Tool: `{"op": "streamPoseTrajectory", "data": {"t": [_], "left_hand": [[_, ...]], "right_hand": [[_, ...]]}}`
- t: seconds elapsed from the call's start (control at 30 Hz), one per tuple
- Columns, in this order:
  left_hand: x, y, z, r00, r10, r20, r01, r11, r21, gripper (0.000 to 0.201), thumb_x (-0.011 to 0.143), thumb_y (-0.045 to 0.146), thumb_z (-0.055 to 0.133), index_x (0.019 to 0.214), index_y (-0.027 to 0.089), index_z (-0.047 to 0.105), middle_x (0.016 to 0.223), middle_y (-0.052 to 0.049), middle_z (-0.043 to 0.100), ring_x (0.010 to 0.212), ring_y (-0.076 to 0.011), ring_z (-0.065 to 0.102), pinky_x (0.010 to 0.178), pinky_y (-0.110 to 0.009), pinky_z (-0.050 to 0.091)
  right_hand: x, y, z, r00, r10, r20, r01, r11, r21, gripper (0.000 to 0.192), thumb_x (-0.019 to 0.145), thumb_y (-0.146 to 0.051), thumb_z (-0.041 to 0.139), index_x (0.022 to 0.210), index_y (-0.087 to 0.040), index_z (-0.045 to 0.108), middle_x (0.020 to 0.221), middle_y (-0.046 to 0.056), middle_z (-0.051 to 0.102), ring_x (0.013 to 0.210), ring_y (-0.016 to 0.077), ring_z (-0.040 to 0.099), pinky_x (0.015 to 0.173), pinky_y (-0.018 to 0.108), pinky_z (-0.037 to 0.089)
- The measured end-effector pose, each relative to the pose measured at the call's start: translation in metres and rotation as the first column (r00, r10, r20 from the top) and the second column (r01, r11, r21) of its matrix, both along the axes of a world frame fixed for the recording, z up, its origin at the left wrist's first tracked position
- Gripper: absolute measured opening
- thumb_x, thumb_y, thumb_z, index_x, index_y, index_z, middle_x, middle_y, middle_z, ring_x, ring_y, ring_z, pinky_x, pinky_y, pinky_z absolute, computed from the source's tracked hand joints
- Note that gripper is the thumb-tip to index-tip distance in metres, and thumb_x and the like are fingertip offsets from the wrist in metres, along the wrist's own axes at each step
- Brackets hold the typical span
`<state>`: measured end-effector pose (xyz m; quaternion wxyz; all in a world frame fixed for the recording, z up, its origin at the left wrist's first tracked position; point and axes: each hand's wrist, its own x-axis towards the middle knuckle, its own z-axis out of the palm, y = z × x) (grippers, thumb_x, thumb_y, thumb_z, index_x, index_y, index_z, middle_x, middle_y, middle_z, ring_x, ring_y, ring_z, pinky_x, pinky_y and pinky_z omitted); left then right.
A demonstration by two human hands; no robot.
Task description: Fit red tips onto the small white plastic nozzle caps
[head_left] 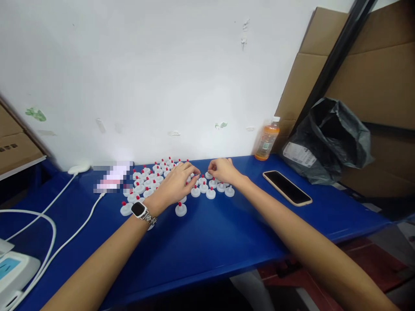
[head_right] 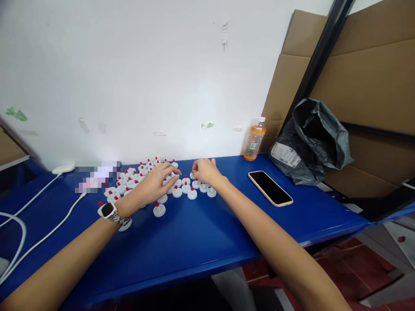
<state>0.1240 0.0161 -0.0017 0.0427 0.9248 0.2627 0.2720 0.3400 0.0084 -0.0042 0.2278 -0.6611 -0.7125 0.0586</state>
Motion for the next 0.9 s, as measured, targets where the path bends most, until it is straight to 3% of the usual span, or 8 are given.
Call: {"op": "streamPoseTrajectory", "data": {"t": [0.1,0.27,0.33,0.43,0.5,0.57,0.7,0.9], "left_hand": [[-0.013,-0.004,0.000,0.996,0.052,0.069,-0.051,0.999,-0.005,0.028,0.098,0.037,0.045,0.118,0.022,0.058,0.115,-0.009,0.060,0.109,-0.0262,0.056,0.096,-0.044,0.046],[-0.044,-0.010,0.000,0.989,0.096,0.113,-0.084,0.990,-0.110,0.032,0.099,0.043,0.045,0.121,0.022,0.054,0.114,-0.008,0.063,0.106,-0.0249,0.058,0.093,-0.041,0.047],[-0.062,-0.009,-0.003,0.985,0.134,0.107,-0.115,0.980,-0.161,0.030,0.100,0.043,0.042,0.117,0.021,0.054,0.104,-0.007,0.064,0.096,-0.0231,0.060,0.085,-0.038,0.049],[-0.093,-0.007,-0.009,0.966,0.243,0.092,-0.223,0.957,-0.188,0.030,0.101,0.045,0.038,0.111,0.021,0.053,0.096,-0.006,0.061,0.088,-0.0223,0.059,0.078,-0.038,0.048],[-0.110,-0.004,-0.013,0.958,0.278,0.066,-0.261,0.946,-0.192,0.031,0.101,0.046,0.036,0.108,0.021,0.052,0.093,-0.005,0.059,0.084,-0.0219,0.058,0.075,-0.038,0.048],[-0.120,-0.003,-0.016,0.953,0.297,0.055,-0.282,0.940,-0.191,0.031,0.101,0.047,0.036,0.106,0.021,0.052,0.090,-0.005,0.058,0.081,-0.0218,0.057,0.074,-0.038,0.047],[-0.124,-0.004,-0.016,0.952,0.301,0.057,-0.285,0.940,-0.189,0.027,0.101,0.044,0.035,0.098,0.021,0.050,0.089,-0.005,0.058,0.085,-0.0224,0.056,0.076,-0.038,0.046],[-0.121,-0.008,-0.014,0.955,0.291,0.062,-0.272,0.938,-0.216,0.025,0.101,0.041,0.035,0.097,0.021,0.049,0.091,-0.004,0.057,0.087,-0.0221,0.053,0.078,-0.038,0.044]], "right_hand": [[-0.016,-0.006,0.009,0.963,0.126,-0.240,-0.100,0.988,0.117,0.009,0.082,-0.023,0.062,0.081,-0.018,0.070,0.078,0.002,0.072,0.075,0.0160,0.062,0.079,0.032,0.042],[-0.060,-0.015,0.015,0.626,0.440,-0.643,-0.391,0.892,0.229,0.020,0.084,-0.036,0.066,0.088,-0.017,0.070,0.083,0.003,0.072,0.074,0.0152,0.063,0.068,0.027,0.047],[-0.077,-0.009,0.013,0.599,0.444,-0.667,-0.411,0.885,0.220,0.022,0.086,-0.037,0.063,0.090,-0.017,0.070,0.083,0.004,0.073,0.074,0.0149,0.063,0.067,0.027,0.048],[-0.096,0.005,0.008,0.738,0.418,-0.530,-0.393,0.904,0.167,0.020,0.089,-0.031,0.058,0.092,-0.017,0.071,0.082,0.004,0.073,0.074,0.0150,0.063,0.070,0.028,0.046],[-0.107,0.014,0.006,0.854,0.428,-0.297,-0.413,0.904,0.114,0.013,0.085,-0.025,0.062,0.086,-0.018,0.073,0.083,0.004,0.073,0.079,0.0171,0.062,0.077,0.031,0.044],[-0.119,0.021,0.005,0.901,0.431,-0.040,-0.430,0.902,0.044,0.009,0.080,-0.023,0.066,0.079,-0.020,0.074,0.084,0.005,0.072,0.089,0.0219,0.061,0.086,0.037,0.039],[-0.141,0.030,0.007,0.883,0.396,0.252,-0.400,0.916,-0.034,0.013,0.078,-0.031,0.070,0.082,-0.021,0.077,0.095,0.012,0.069,0.103,0.0313,0.054,0.092,0.044,0.030],[-0.157,0.039,0.003,0.850,0.387,0.357,-0.373,0.921,-0.111,0.019,0.078,-0.036,0.069,0.087,-0.021,0.077,0.102,0.014,0.066,0.108,0.0324,0.049,0.094,0.045,0.027]]}}
